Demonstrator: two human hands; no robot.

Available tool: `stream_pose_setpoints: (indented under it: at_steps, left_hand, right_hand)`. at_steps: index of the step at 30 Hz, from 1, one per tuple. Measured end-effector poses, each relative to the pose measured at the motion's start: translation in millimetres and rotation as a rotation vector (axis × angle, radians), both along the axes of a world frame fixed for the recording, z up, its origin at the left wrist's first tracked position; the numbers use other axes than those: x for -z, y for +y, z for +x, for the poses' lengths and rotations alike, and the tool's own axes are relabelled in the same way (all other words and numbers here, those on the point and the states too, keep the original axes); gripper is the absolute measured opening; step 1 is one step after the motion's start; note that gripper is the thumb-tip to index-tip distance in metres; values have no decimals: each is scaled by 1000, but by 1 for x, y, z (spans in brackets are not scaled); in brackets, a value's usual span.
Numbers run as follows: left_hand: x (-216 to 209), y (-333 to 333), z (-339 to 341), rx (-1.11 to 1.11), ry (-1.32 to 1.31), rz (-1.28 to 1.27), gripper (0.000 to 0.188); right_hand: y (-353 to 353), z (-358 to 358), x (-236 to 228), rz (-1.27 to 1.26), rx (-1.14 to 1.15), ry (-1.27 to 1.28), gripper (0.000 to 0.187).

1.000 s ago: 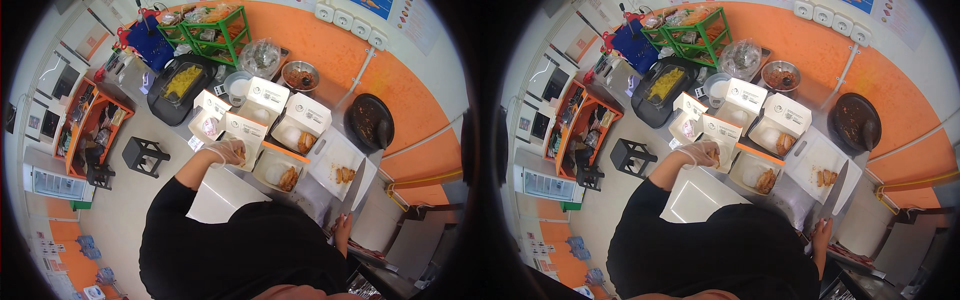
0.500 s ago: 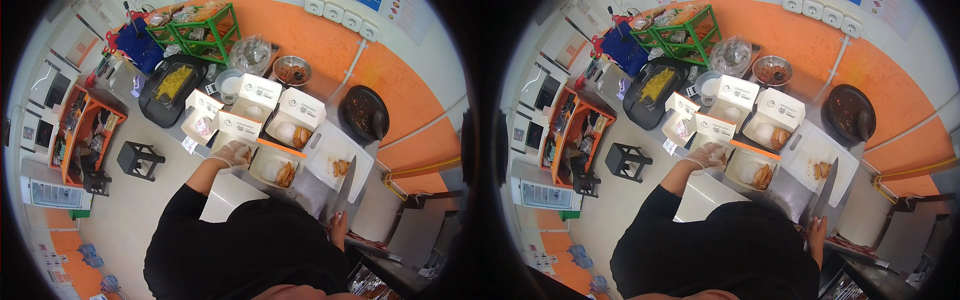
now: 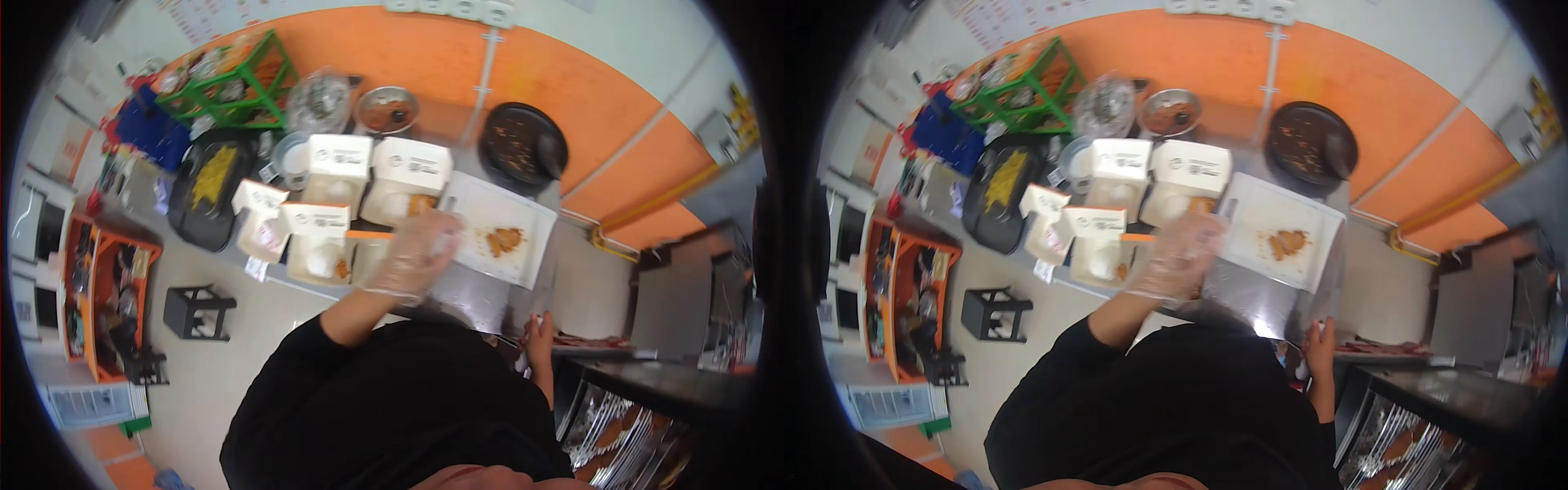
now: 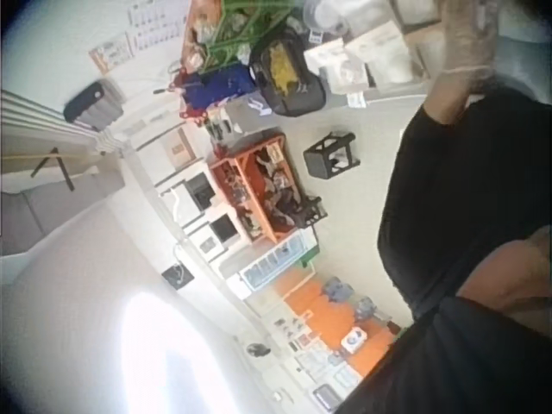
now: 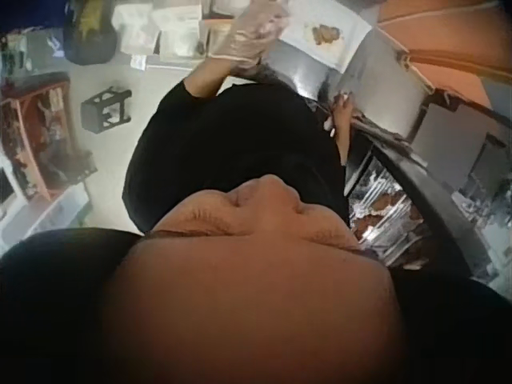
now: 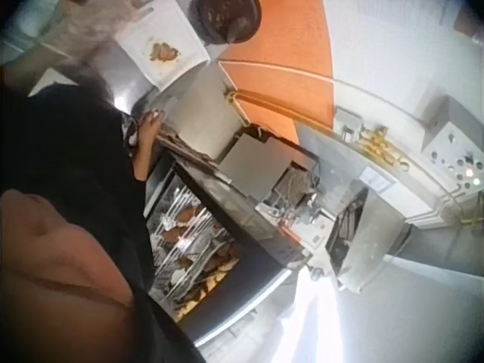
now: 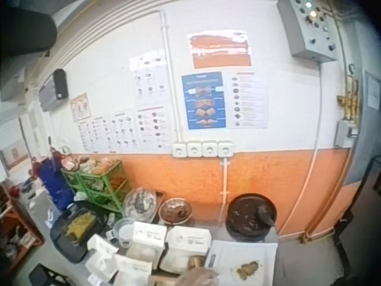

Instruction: The person slices fried chicken on a cutting board using a knife, places the pieces into food boxes with rice, and retrieves more chicken from a warmer to cut and pack. The person then checks a receipt and adds sauce packets from a rack into the meal boxes.

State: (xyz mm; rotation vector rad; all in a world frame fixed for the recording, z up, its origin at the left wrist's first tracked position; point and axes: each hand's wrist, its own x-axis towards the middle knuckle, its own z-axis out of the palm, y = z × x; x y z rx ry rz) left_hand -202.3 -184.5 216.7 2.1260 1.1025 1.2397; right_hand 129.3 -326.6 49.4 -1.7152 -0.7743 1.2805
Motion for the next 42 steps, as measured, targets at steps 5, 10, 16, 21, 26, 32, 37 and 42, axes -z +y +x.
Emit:
stream_pose_setpoints:
  at_steps: [5, 10, 16, 21, 26, 32, 37, 42]
  left_hand:
    - [127, 28, 149, 9, 306, -63, 60]
    - [224, 61, 190, -171, 611, -65, 67]
    - [238, 80, 197, -55, 625, -63, 50]
    - [226, 88, 232, -242, 397, -478, 44]
    - [112, 64, 210, 161, -183, -1149, 45]
    - [-26, 14, -5, 494, -329, -1146, 50]
    - [-18, -25, -164, -70, 85, -991, 52]
    - [94, -52, -198, -574, 248, -739, 44]
  right_hand:
    - [-15, 1, -10, 52, 65, -5, 21]
    - [-47, 3, -4, 29, 142, 10, 20]
    - [-78, 2, 3, -24, 242, 90, 21]
    - [-76, 5, 4, -20, 182, 49, 22]
    - [-57, 8, 4, -77, 126, 101, 31]
    - [-17, 15, -2, -58, -29, 32, 43]
    - [16, -4, -26, -50, -118, -24, 35]
    - [32, -14, -28, -34, -192, 6, 22]
